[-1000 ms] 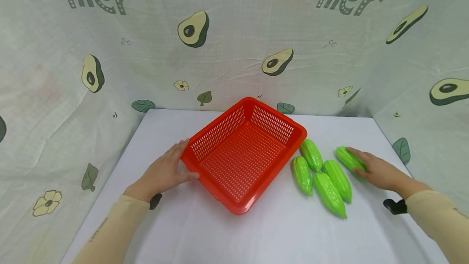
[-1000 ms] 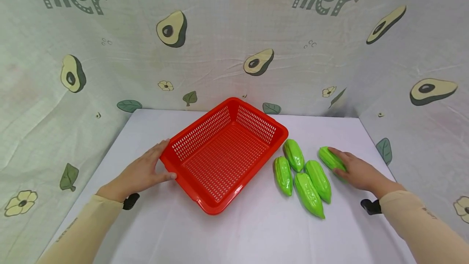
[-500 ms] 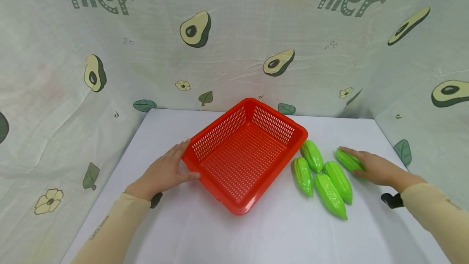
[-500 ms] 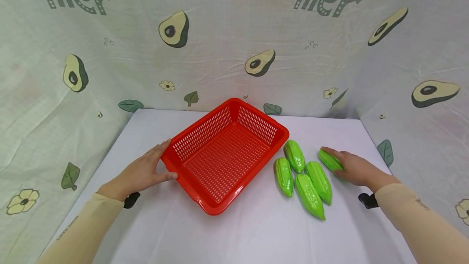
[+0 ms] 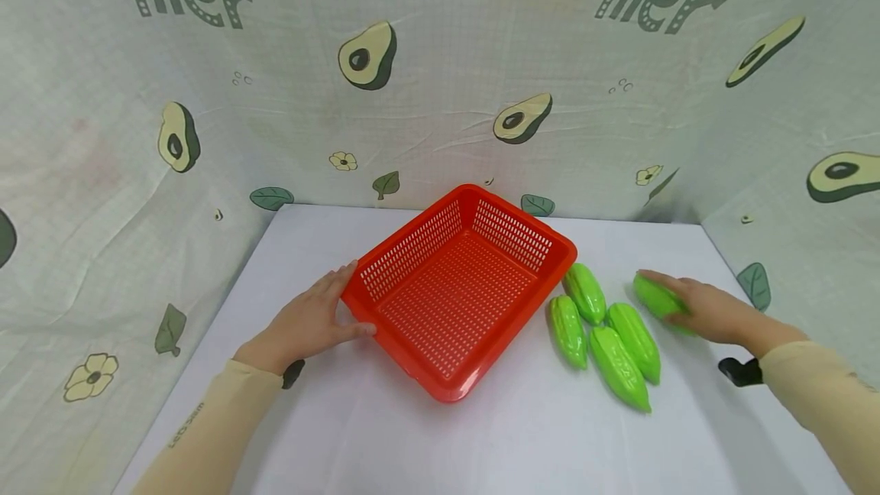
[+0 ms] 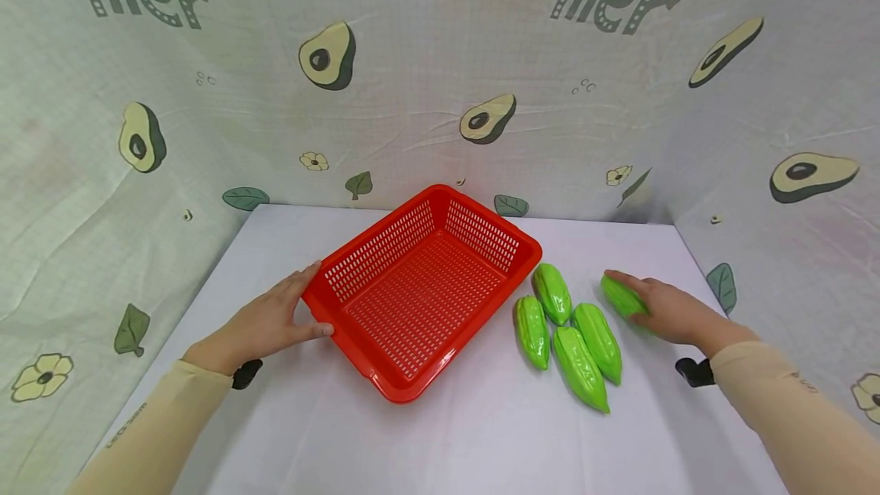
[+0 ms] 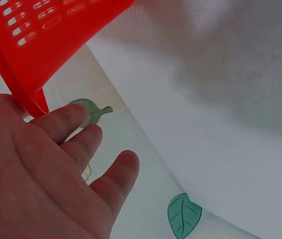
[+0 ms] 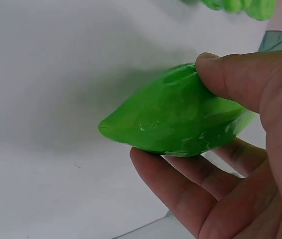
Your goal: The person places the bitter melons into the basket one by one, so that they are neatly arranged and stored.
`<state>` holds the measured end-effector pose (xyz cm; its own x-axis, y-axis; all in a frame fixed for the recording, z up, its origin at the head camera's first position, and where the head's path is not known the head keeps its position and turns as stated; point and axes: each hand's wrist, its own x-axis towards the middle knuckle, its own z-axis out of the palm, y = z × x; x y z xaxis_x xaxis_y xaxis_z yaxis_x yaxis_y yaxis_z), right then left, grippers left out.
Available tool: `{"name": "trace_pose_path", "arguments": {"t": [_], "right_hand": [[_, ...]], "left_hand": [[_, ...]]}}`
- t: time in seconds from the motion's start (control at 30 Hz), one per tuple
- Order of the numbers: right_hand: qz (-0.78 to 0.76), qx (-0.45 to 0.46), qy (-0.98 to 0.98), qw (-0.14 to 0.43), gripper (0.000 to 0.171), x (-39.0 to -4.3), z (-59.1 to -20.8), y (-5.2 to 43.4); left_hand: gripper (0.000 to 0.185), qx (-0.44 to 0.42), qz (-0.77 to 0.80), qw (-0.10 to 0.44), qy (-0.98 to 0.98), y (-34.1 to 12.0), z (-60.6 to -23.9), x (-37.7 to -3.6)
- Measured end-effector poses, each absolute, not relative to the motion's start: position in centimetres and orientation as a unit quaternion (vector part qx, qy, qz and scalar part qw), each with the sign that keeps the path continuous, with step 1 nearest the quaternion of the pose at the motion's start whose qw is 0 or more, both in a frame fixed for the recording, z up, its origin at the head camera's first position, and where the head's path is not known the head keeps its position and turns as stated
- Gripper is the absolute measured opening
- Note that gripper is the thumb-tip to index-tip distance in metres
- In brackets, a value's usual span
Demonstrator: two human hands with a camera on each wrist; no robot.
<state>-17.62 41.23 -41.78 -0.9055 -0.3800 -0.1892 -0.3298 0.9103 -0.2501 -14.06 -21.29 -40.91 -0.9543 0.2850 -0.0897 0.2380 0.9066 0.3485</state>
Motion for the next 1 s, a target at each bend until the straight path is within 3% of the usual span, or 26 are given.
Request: {"name": "trace_pose_path", "arguments": {"t": [0.23,0.47,0.77,1.0], "right_hand": [[-0.100,-0.197,0.970,0.100,0.084,-18.6,-38.1,40.6],[-0.112,-0.213,0.966,0.092,0.081,-20.1,-32.9,37.1],[-0.132,-0.271,0.944,0.133,0.078,-22.1,-28.8,28.0],[-0.149,-0.332,0.913,0.183,0.080,-23.3,-29.1,20.0]], "left_hand": [[0.124,0.135,0.166,0.069,0.974,-21.2,-40.6,-13.9],[0.124,0.133,0.167,0.075,0.974,-21.2,-40.4,-13.9],[0.125,0.125,0.169,0.082,0.974,-21.3,-40.6,-13.9],[0.125,0.115,0.174,0.085,0.974,-21.1,-40.3,-13.8]]}}
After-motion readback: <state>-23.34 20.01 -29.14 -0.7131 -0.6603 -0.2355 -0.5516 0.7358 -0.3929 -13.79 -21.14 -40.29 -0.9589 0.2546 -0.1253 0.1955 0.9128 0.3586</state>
